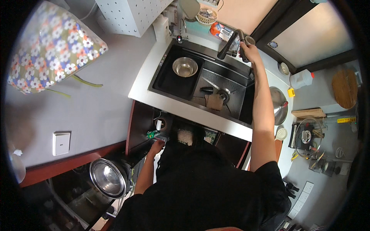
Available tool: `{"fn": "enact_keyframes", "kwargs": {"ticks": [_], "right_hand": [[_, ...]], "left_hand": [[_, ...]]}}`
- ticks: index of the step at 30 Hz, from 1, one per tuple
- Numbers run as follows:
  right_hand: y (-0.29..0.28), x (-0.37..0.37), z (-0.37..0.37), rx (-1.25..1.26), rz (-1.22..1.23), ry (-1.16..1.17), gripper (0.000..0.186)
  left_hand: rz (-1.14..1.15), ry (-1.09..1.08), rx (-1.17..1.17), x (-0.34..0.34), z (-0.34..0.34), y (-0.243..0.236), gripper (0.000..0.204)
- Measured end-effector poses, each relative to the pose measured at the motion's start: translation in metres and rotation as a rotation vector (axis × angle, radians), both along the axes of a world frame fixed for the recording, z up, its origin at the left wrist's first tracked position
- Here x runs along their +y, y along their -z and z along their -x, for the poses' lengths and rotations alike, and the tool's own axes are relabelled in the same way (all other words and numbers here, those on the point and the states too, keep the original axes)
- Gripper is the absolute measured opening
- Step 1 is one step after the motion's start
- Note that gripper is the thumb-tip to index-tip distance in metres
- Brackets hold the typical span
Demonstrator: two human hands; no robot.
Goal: The person works under a kitchen sink, using a screwdriver to tighten connections on pipes and hoses. They then stand, turn on the faucet to test for leaks, and rinse their hands before returning to the under-sink area.
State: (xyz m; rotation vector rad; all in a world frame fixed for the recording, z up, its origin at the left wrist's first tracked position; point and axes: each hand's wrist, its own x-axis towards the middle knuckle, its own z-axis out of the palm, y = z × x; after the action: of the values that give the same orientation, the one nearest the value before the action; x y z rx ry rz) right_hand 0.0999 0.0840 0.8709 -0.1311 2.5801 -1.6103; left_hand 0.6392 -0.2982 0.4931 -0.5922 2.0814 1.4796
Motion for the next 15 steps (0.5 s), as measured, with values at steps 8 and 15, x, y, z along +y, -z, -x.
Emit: {"fn": "enact_keyframes", "kwargs": {"ticks": [8, 15], "right_hand": [[-0.004, 0.029, -0.13, -0.062, -0.119, 0.009, 0.044], [-0.038, 0.057, -0.289, -0.165, -0.161, 0.025, 0.037]], "left_hand": [[-0.116, -0.152, -0.233, -0.01, -0.027, 0.034, 0.027], [-0.112, -0.118, -0.467, -0.027, -0.005, 0.035, 0.019]]}}
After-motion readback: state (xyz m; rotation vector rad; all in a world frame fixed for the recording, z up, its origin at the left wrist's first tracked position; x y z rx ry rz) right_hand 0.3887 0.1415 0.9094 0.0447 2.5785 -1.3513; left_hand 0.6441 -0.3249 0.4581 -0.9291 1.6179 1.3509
